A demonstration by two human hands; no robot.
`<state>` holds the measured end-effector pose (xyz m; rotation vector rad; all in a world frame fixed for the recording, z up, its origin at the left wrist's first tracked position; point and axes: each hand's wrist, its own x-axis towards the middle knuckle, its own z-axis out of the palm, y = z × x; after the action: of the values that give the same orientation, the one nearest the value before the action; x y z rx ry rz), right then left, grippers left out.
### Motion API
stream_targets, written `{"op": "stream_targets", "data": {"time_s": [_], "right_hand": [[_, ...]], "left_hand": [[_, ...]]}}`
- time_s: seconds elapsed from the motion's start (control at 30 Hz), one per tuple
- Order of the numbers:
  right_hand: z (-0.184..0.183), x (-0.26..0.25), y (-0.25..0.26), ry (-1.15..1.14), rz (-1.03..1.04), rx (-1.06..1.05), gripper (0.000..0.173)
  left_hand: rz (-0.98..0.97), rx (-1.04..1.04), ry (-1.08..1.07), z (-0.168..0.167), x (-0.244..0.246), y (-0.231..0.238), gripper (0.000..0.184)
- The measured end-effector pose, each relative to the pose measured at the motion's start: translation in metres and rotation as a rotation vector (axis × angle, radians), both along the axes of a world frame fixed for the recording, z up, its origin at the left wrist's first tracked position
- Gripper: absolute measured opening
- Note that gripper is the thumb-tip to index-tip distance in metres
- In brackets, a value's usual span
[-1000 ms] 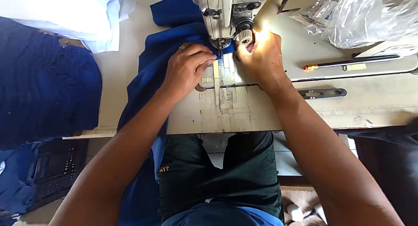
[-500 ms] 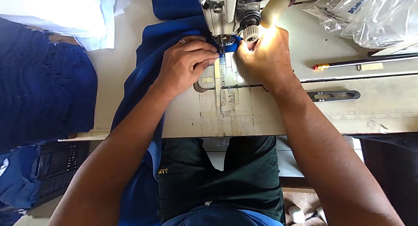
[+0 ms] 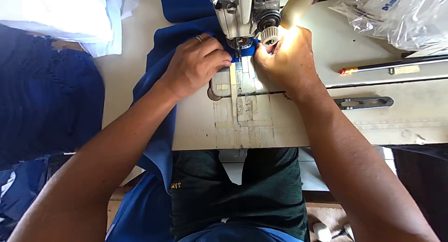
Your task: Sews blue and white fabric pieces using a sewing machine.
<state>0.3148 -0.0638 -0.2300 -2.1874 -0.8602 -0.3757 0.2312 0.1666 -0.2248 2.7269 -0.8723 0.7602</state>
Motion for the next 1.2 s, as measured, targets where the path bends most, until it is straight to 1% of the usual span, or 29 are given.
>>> {"op": "stream_targets", "data": {"time_s": [0.1, 0.27, 0.37, 0.7, 0.87, 1.03, 1.2], "right_hand": [[-0.001, 0.002, 0.0, -0.003, 0.006, 0.006, 0.012], [-0.001, 0.003, 0.0, -0.007, 0.018, 0.018, 0.012], [-0.001, 0.003, 0.001, -0.011, 0.015, 0.013, 0.012], [0.0, 0.003, 0.001, 0.008, 0.003, -0.005, 0.012], [-0.001, 0.003, 0.001, 0.001, -0.002, 0.004, 0.012], [0.0, 0.003, 0.001, -0.002, -0.014, -0.029, 0.014], [-0.001, 0.004, 0.003, -0.022, -0.039, -0.012, 0.013]], "left_hand": [[-0.056, 0.097, -0.004, 0.005, 0.001, 0.002, 0.02], [-0.124, 0.198, 0.115, 0.023, 0.001, 0.008, 0.023], [-0.128, 0.24, 0.135, 0.025, -0.002, 0.005, 0.021], [-0.041, 0.142, 0.12, 0.014, -0.01, -0.004, 0.025], [0.03, 0.065, 0.093, 0.006, -0.011, -0.005, 0.02], [0.092, 0.032, 0.126, 0.005, -0.013, -0.008, 0.022], [0.131, 0.004, 0.128, 0.004, -0.011, -0.01, 0.022]]}}
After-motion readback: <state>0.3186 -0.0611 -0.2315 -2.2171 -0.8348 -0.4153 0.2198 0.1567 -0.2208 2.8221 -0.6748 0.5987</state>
